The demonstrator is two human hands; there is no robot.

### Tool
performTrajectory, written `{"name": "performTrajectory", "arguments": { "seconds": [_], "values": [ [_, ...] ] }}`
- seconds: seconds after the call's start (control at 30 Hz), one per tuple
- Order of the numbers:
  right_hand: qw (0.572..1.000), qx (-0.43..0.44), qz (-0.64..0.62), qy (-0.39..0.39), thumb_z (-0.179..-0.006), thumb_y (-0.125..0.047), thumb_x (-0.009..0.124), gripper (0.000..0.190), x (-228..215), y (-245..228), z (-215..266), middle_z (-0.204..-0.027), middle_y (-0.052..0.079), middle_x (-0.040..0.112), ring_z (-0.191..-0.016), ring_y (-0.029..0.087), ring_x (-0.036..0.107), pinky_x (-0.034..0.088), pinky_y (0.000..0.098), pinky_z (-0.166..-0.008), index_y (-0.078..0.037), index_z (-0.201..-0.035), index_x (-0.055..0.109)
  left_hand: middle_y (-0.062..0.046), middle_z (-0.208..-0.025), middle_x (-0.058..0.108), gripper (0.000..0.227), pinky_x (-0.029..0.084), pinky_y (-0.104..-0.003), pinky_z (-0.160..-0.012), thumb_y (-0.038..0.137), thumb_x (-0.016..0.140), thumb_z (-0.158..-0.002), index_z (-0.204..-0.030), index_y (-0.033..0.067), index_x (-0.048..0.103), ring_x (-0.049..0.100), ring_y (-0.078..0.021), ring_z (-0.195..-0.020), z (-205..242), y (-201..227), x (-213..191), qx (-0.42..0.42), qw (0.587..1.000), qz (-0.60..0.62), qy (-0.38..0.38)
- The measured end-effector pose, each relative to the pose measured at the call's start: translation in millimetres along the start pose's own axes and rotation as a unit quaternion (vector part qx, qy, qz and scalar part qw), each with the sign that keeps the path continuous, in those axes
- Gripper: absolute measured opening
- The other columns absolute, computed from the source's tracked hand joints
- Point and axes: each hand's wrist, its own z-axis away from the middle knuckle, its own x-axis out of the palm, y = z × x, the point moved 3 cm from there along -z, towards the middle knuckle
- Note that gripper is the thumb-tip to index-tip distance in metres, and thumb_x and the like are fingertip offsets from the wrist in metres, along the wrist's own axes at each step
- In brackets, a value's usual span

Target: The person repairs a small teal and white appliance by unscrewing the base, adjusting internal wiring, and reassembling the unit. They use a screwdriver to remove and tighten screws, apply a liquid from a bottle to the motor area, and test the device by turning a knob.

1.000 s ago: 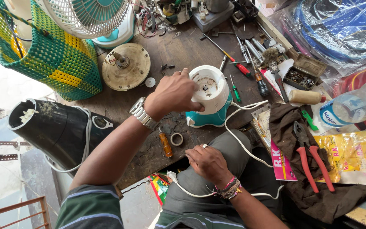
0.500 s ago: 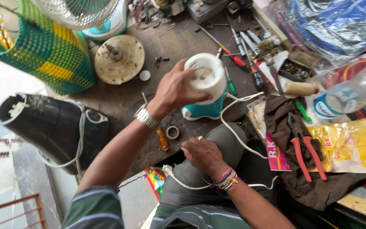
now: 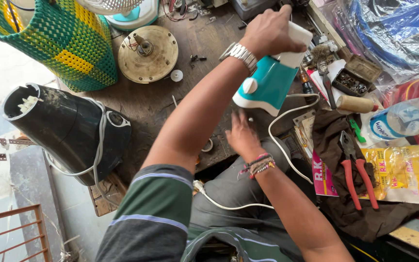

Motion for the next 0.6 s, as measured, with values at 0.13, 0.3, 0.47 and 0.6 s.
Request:
{"name": "performTrajectory", "arguments": {
  "seconds": [0.13, 0.3, 0.47, 0.6],
  "values": [
    [0.999, 0.033, 0.007, -0.01, -0.087, -0.021, 0.072, 0.073, 8, 26, -19, -0.164, 0.026, 0.024, -0.137, 0.048, 0.045, 0.044, 0.0499, -0.111, 0.003, -0.149, 0.041, -0.017, -0.113, 0.072, 0.096, 0.059, -0.043, -0.078, 0.069, 0.087, -0.052, -0.124, 0.0107, 0.062, 0.072, -0.0322, -0.095, -28, 1, 12, 0.018, 0.999, 0.027, 0.024],
    [0.998, -0.017, 0.052, 0.024, -0.08, -0.022, 0.077, 0.054, -10, 15, -10, -0.151, 0.028, 0.04, -0.13, 0.047, 0.05, 0.047, 0.0495, -0.103, -0.005, -0.129, 0.059, -0.015, -0.109, 0.073, 0.082, 0.057, -0.041, -0.083, 0.073, 0.085, -0.057, -0.105, 0.0085, 0.07, 0.071, -0.0296, -0.096, -27, -5, 0, 0.047, 0.999, 0.001, -0.017],
    [0.98, -0.17, -0.103, 0.029, -0.09, -0.015, 0.072, 0.026, -53, -31, 26, -0.11, 0.011, 0.073, -0.097, 0.032, 0.071, 0.057, 0.0433, -0.083, -0.009, -0.115, 0.071, -0.017, -0.102, 0.074, 0.082, 0.056, -0.043, -0.085, 0.074, 0.086, -0.063, -0.104, 0.0048, 0.071, 0.071, -0.0325, -0.095, 26, -36, -37, 0.086, 0.994, 0.031, -0.067],
    [0.918, -0.285, -0.168, 0.218, -0.091, -0.012, 0.074, 0.019, -103, -50, 56, -0.087, 0.009, 0.072, -0.075, 0.025, 0.07, 0.056, 0.0375, -0.066, -0.007, -0.108, 0.071, -0.008, -0.105, 0.073, 0.074, 0.056, -0.036, -0.084, 0.055, 0.096, -0.062, -0.108, 0.0043, 0.068, 0.07, -0.0225, -0.097, 91, -94, -81, 0.052, 0.971, 0.211, -0.098]
  ]
}}
